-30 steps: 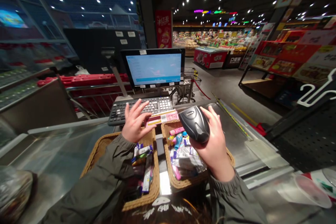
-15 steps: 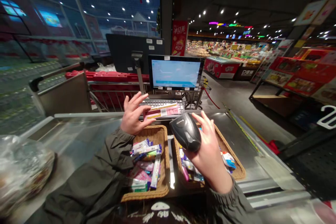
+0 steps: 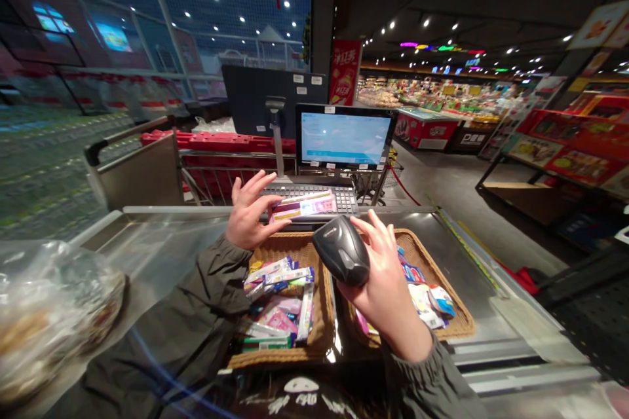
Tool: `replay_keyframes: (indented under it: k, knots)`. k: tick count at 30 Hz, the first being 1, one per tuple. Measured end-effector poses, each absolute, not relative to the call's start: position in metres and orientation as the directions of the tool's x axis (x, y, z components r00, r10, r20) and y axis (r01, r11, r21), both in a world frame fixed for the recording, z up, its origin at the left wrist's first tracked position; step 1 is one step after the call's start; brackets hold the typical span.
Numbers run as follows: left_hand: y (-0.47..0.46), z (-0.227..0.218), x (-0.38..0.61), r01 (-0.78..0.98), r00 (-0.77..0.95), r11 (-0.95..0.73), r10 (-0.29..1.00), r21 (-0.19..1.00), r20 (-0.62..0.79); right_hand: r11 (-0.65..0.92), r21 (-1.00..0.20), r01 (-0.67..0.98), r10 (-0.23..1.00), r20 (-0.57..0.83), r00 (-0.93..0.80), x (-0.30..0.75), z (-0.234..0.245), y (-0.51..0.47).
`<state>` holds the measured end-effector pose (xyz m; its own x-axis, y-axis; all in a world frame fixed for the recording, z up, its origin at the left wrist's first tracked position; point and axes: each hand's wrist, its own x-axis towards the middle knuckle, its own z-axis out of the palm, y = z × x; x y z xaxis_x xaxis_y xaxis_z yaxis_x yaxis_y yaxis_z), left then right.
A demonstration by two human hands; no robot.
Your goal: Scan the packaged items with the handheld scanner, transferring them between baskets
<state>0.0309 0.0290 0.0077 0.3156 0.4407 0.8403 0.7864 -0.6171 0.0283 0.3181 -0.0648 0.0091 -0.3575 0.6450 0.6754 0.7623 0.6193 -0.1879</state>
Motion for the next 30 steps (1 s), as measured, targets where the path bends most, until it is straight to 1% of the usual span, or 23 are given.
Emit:
replay_keyframes:
  k: [3,8,11,15,19,23,30]
  knots:
    - [0.029,0.008,0.03,0.777,0.323,-0.629,0.432,0.025,0.842,0.624,-0.188,0.758,0.65,0.664,-0.37,0.316,0.008,-0.067]
    - [0.03,0.008,0.03,0.781,0.316,-0.623,0.464,0.051,0.827,0.627,-0.179,0.758,0.653,0.652,-0.386,0.314,0.007,-0.072]
    - [0.031,0.007,0.028,0.779,0.319,-0.626,0.463,0.05,0.827,0.63,-0.181,0.755,0.657,0.642,-0.394,0.313,0.007,-0.075]
    - [0.033,0.003,0.024,0.781,0.314,-0.621,0.473,0.059,0.823,0.632,-0.204,0.748,0.677,0.615,-0.404,0.312,0.006,-0.078]
    - [0.033,-0.003,0.016,0.793,0.319,-0.605,0.517,0.076,0.794,0.618,-0.236,0.75,0.708,0.581,-0.401,0.311,0.001,-0.078]
    - [0.033,-0.023,0.003,0.809,0.347,-0.579,0.604,0.097,0.717,0.596,-0.277,0.754,0.734,0.569,-0.371,0.312,-0.007,-0.076]
    - [0.033,-0.086,-0.009,0.839,0.382,-0.518,0.778,0.166,0.499,0.611,-0.351,0.71,0.76,0.51,-0.402,0.306,-0.023,-0.07]
